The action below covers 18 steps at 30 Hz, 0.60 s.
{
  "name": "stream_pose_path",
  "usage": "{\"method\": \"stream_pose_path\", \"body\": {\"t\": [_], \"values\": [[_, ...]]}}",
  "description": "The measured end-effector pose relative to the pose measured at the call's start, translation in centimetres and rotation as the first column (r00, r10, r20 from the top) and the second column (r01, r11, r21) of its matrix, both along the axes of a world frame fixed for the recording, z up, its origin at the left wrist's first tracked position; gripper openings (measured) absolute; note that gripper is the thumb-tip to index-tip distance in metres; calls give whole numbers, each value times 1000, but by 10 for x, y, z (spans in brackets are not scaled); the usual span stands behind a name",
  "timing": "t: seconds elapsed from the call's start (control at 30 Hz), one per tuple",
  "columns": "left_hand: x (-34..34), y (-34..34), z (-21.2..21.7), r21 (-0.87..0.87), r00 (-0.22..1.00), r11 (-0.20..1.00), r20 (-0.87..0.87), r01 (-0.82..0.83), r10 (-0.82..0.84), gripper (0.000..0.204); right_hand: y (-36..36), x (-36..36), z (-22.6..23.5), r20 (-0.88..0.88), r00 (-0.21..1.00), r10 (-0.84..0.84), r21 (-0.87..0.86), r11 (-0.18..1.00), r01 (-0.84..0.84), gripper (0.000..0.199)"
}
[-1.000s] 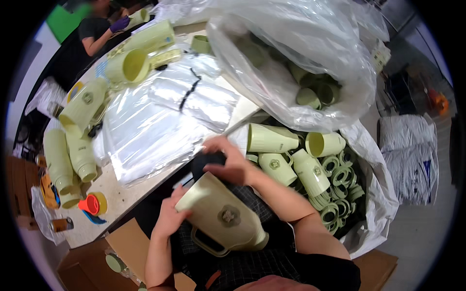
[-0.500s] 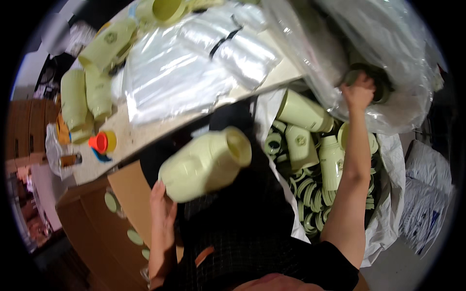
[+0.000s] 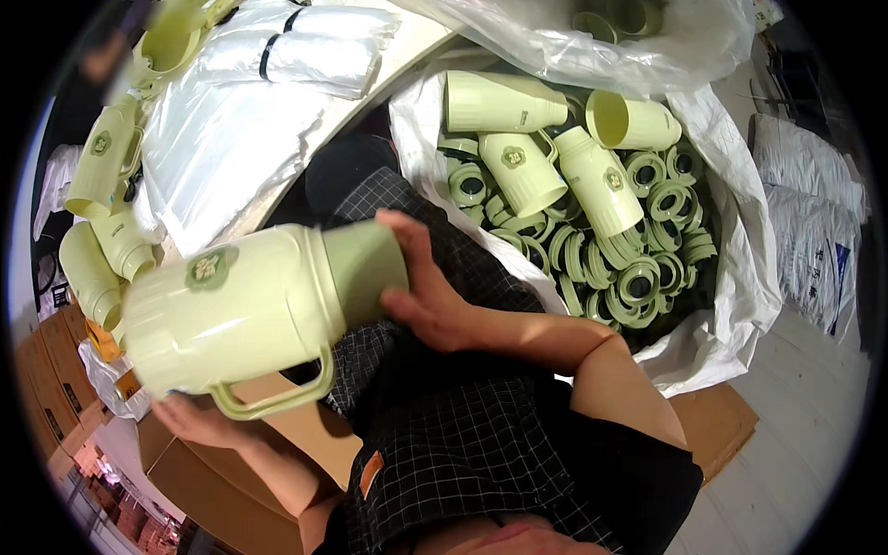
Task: The person places a plastic pitcher into a plastic bag and then stacks the bagged pitcher inside a cardboard box. They repeat this process with several pitchers.
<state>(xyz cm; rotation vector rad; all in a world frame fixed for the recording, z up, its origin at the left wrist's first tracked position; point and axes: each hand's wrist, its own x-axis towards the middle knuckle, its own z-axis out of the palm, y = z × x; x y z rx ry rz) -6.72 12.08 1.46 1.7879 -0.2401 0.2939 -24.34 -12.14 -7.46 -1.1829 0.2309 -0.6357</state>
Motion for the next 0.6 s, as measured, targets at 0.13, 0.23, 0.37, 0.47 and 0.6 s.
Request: {"method": "stream_pose_path", "body": {"t": [0.13,0.23,0.37,0.47,0.6], "values": [[22,-9,38,-314,847,847,-186,429,-498,41,-35,-31,-3,-312,944,110,-472,844,-255,31],[-1,-74,7,241,465,423,-156,873,-872,52,-95,-79,-81,-578,725,-374,-527,850,18,17],[-35,-103,-25,88,698,706,-277,703,-660,69,-121,-186,-275,-953,89,-290,-290,791,-538,36],[-66,-53,-7,337,800,741,-406,580,-441,65,-103,-186,-314,-994,20,-108,-105,878,-467,60],[-87,-27,-54,339,855,784,-190,519,-484,49,-98,-179,-284,-989,-8,-146,-139,951,-275,60]]}}
